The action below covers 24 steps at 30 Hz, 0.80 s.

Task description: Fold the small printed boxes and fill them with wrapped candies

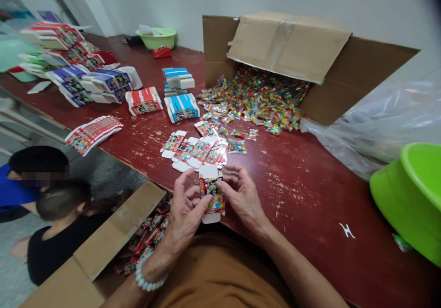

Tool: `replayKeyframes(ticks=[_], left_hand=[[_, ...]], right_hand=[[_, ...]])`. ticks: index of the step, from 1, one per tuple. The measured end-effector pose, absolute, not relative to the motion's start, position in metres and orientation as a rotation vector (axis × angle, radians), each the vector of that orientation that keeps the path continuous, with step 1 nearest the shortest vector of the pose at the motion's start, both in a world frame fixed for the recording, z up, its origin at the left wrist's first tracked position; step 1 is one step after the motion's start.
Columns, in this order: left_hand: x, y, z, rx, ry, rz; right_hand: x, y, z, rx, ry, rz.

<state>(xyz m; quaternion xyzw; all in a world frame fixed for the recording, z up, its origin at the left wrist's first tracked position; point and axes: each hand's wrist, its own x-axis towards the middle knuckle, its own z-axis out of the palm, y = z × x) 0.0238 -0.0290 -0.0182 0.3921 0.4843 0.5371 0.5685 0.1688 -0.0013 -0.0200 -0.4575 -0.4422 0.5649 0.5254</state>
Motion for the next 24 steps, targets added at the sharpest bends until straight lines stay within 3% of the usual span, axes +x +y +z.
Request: replayKeyframes(ticks=[8,14,19,24], left_hand=[[0.012,-0.026,-0.017,0.938,1.091,1.098],[0.009,-0.022,-0.022,1.102,1.128,1.063],[0.013,-0.02,-0.017,0.873,1.07,1.116],[0.015,-0.024,-0.011,0.561,0.893,0.763]], right_hand=[[0.174,-0.004,-0.026,-1.098,-1.194,1.339],[0.183,0.01,-0.024,-1.06,-1.003,1.679],[0.179,0.008,-0.024,-1.058,-1.216,1.516],[0.179,0.003,-0.023,-1.083,-1.449,1.214]])
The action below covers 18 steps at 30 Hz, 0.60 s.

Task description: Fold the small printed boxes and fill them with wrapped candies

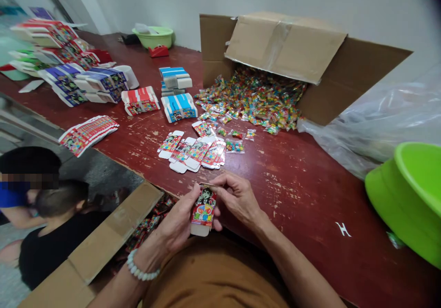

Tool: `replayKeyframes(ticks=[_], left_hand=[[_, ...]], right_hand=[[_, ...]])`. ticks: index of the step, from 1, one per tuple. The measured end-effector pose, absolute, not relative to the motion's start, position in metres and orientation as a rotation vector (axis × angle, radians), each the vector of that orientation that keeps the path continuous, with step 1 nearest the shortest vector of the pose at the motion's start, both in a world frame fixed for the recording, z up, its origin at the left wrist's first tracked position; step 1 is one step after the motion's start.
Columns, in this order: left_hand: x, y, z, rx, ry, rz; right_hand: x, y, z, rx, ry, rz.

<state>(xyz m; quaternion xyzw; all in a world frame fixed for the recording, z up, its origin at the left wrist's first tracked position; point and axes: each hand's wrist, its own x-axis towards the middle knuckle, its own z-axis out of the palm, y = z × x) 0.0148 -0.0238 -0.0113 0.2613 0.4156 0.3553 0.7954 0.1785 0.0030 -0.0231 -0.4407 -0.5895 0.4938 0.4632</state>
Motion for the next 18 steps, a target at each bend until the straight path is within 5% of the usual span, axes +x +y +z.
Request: replayKeyframes(ticks=[18], left_hand=[[0.015,-0.023,-0.025,0.752,0.96,0.847]], right_hand=[[0.184,0.009,-0.005,-0.931,-1.638,1.364]])
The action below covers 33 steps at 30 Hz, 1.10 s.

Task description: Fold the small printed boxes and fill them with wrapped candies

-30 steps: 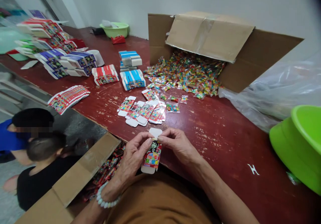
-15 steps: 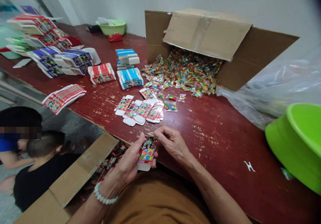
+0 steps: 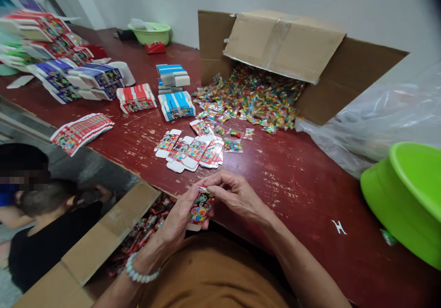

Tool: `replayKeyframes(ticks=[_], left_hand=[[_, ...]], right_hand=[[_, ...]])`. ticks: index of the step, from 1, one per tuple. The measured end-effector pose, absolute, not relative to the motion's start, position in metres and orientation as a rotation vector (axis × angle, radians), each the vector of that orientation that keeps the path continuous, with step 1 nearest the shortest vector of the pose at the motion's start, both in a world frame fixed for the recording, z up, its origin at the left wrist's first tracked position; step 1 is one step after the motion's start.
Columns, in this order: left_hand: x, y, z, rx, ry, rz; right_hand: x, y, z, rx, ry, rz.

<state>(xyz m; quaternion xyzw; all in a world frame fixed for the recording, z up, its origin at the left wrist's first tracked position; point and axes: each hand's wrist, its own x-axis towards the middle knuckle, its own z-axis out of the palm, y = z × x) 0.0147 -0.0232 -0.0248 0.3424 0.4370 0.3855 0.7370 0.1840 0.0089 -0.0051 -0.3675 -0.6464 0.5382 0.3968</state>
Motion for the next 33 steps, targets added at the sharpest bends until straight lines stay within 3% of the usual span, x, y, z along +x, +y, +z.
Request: replayKeyframes(ticks=[6,10,13,17,23,33], left_hand=[[0.021,-0.03,-0.017,0.616,0.916,0.876],[0.017,-0.049,-0.02,0.513,0.838,0.763],[0.001,-0.059,-0.028,0.471,0.869,0.682],[-0.043,-0.055,-0.036,0.785,1.043,0.623],[-0.087,-0.051,-0.038,1.05,1.048,0.128],[-0.022,-0.039,-0.014,0.916,0.96,0.681]], right_hand=[[0.201,0.031,-0.005,-0.881,-1.947,1.155],[0.223,0.091,-0.022,-1.436,-1.807,0.645],[0.233,0.125,-0.035,-1.778,-1.779,0.488],[0.241,0.138,-0.047,-1.876,-1.718,0.542],[0.268,0.135,-0.051,-1.796,-1.565,0.783],[0.172,0.024,-0.008,-1.036,-1.146,1.381]])
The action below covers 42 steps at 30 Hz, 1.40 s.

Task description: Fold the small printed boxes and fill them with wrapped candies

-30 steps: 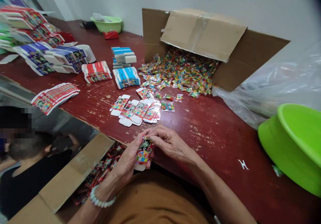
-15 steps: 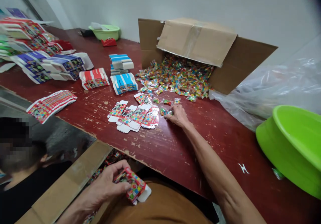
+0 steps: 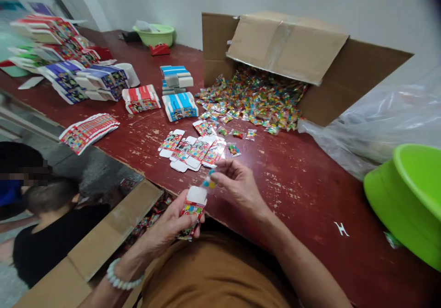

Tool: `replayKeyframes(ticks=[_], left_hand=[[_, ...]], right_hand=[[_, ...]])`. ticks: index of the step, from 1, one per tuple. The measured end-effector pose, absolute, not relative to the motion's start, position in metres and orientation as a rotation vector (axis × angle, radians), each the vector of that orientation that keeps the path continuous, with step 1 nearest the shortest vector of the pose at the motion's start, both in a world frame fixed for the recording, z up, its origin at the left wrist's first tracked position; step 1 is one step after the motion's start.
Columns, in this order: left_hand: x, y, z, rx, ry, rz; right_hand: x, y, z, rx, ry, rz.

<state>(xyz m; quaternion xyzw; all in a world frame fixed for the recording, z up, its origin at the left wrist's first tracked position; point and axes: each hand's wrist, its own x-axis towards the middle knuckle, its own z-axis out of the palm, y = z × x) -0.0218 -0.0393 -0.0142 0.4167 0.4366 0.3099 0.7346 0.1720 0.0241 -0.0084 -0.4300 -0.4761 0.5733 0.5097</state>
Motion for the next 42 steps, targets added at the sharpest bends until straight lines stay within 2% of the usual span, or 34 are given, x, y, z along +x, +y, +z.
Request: replayKeyframes(ticks=[3,8,14,18,20,22,25,27,32,34,39,42], left_hand=[[-0.007,-0.04,-0.011,0.922,0.964,0.747],[0.004,-0.04,-0.01,0.832,0.918,0.9],[0.009,-0.034,-0.004,0.534,0.889,0.891],[0.014,-0.036,-0.008,0.597,0.939,0.961],[0.015,-0.037,-0.01,0.665,0.972,1.024],[0.014,-0.036,-0.011,0.663,0.991,1.034],[0.011,-0.032,-0.008,0.519,0.91,0.896],[0.009,-0.029,-0.005,0.435,0.841,0.84],[0.011,-0.031,-0.01,0.499,0.838,0.898],[0.011,-0.033,-0.014,0.537,0.84,0.912],[0.009,-0.031,-0.011,0.475,0.858,0.904],[0.012,-0.026,-0.005,0.349,0.899,0.925]], right_hand=[[0.151,0.008,-0.009,-1.076,-1.173,1.321],[0.16,0.0,-0.01,-1.063,-1.521,1.219],[0.169,0.001,-0.017,-0.933,-1.027,1.714],[0.167,0.001,-0.022,-0.868,-1.08,1.918],[0.166,0.0,-0.023,-0.881,-1.194,1.8],[0.167,-0.001,-0.024,-0.897,-1.355,1.537],[0.169,-0.003,-0.023,-0.856,-1.583,1.237],[0.17,-0.005,-0.021,-0.863,-1.638,1.256],[0.165,-0.003,-0.012,-1.001,-1.2,1.744],[0.162,0.0,-0.009,-0.958,-1.113,1.83],[0.161,-0.002,-0.009,-0.808,-1.251,1.717],[0.164,-0.007,-0.015,-0.751,-1.577,1.433]])
